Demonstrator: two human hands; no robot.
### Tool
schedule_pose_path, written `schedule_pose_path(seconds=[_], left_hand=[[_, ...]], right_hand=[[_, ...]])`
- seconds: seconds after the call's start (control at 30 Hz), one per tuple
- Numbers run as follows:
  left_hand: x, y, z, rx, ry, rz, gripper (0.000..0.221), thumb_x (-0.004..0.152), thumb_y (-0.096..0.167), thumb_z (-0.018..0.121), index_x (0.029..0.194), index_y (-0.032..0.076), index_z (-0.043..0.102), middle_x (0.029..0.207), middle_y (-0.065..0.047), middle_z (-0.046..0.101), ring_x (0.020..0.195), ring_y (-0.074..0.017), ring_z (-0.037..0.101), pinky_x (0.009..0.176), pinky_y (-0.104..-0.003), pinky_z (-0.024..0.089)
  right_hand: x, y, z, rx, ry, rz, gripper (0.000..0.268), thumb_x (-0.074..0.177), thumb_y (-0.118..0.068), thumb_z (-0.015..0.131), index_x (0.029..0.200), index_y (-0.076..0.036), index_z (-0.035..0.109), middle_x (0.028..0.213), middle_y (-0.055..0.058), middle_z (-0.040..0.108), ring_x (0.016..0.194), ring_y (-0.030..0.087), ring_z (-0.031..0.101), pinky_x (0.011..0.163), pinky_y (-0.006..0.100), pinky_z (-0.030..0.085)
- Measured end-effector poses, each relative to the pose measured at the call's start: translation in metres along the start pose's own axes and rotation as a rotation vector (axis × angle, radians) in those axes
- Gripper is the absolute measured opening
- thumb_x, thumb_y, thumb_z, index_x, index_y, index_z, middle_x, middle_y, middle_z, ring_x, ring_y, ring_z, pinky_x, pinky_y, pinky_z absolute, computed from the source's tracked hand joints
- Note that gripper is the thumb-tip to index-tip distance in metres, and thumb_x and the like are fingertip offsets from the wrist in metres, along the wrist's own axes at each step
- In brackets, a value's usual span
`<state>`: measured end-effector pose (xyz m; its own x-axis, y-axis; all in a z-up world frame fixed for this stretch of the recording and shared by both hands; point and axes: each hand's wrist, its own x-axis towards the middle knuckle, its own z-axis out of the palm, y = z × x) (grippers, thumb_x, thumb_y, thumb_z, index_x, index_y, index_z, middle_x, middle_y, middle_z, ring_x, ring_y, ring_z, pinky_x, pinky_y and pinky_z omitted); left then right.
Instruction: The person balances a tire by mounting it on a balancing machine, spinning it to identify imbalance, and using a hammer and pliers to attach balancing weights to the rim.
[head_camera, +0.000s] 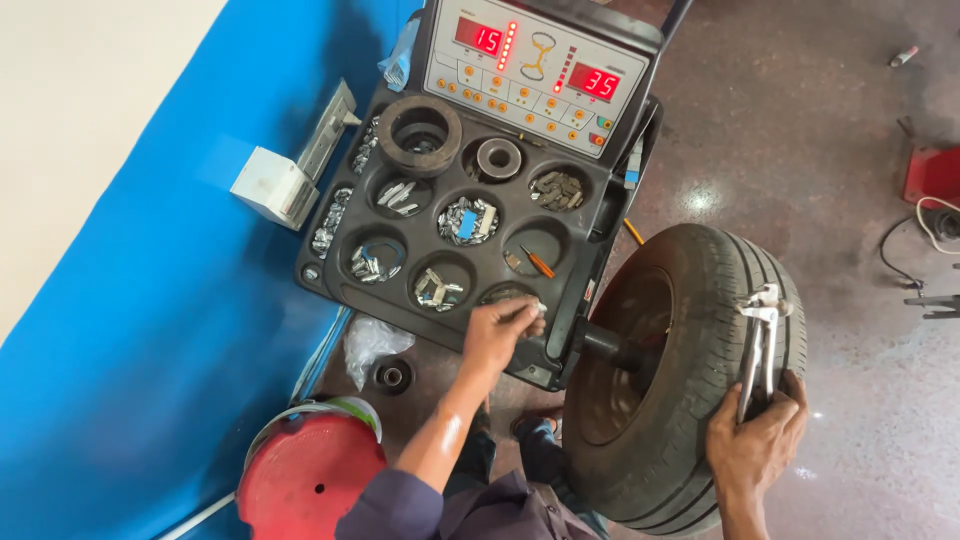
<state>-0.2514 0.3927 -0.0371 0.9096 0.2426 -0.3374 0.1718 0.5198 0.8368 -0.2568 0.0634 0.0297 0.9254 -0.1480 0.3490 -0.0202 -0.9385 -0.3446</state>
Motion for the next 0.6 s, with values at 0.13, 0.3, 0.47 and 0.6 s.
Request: schedule_pose_path(seconds=[0.13, 0.3, 0.47, 0.6], left_hand=[[-0.028, 0.010, 0.013, -0.136, -0.015, -0.099, 0.024, 0.094, 0.010, 0.071, 0.112, -0.005, 0.075, 0.093, -0.009, 0.077, 0.079, -0.0144, 0.074, 0.076, -0.027, 0.062], [-0.052, 0.040, 0.037, -0.151, -0.050, -0.178, 0.021, 0.094, 0.011, 0.073, 0.108, -0.004, 0.075, 0.091, -0.008, 0.075, 0.078, -0.0141, 0.071, 0.074, -0.028, 0.059], [-0.072, 0.068, 0.075, -0.143, -0.141, -0.221, 0.021, 0.094, 0.011, 0.074, 0.109, -0.004, 0.075, 0.090, -0.005, 0.073, 0.076, -0.0122, 0.069, 0.072, -0.027, 0.056], [-0.080, 0.080, 0.092, -0.152, -0.150, -0.223, 0.021, 0.092, 0.009, 0.074, 0.108, -0.005, 0.076, 0.090, -0.006, 0.075, 0.076, -0.0118, 0.071, 0.073, -0.026, 0.059]], right_hand=[[0.004, -0.003, -0.007, 0.053, -0.001, -0.003, 0.037, 0.102, -0.018, 0.068, 0.117, 0.013, 0.054, 0.141, 0.028, 0.053, 0.136, 0.044, 0.051, 0.112, 0.050, 0.043], [-0.007, -0.030, -0.033, 0.310, -0.169, 0.131, 0.044, 0.098, -0.019, 0.071, 0.129, 0.008, 0.057, 0.107, 0.020, 0.065, 0.096, 0.035, 0.067, 0.083, 0.044, 0.051], [-0.026, -0.075, -0.024, 1.158, -0.657, 0.572, 0.028, 0.088, -0.011, 0.077, 0.106, 0.000, 0.058, 0.081, 0.007, 0.058, 0.060, 0.012, 0.056, 0.052, 0.027, 0.044], [-0.020, -0.109, -0.043, 0.733, -0.766, 0.375, 0.024, 0.087, -0.010, 0.080, 0.103, 0.000, 0.065, 0.081, 0.010, 0.064, 0.066, 0.010, 0.054, 0.058, 0.026, 0.045]])
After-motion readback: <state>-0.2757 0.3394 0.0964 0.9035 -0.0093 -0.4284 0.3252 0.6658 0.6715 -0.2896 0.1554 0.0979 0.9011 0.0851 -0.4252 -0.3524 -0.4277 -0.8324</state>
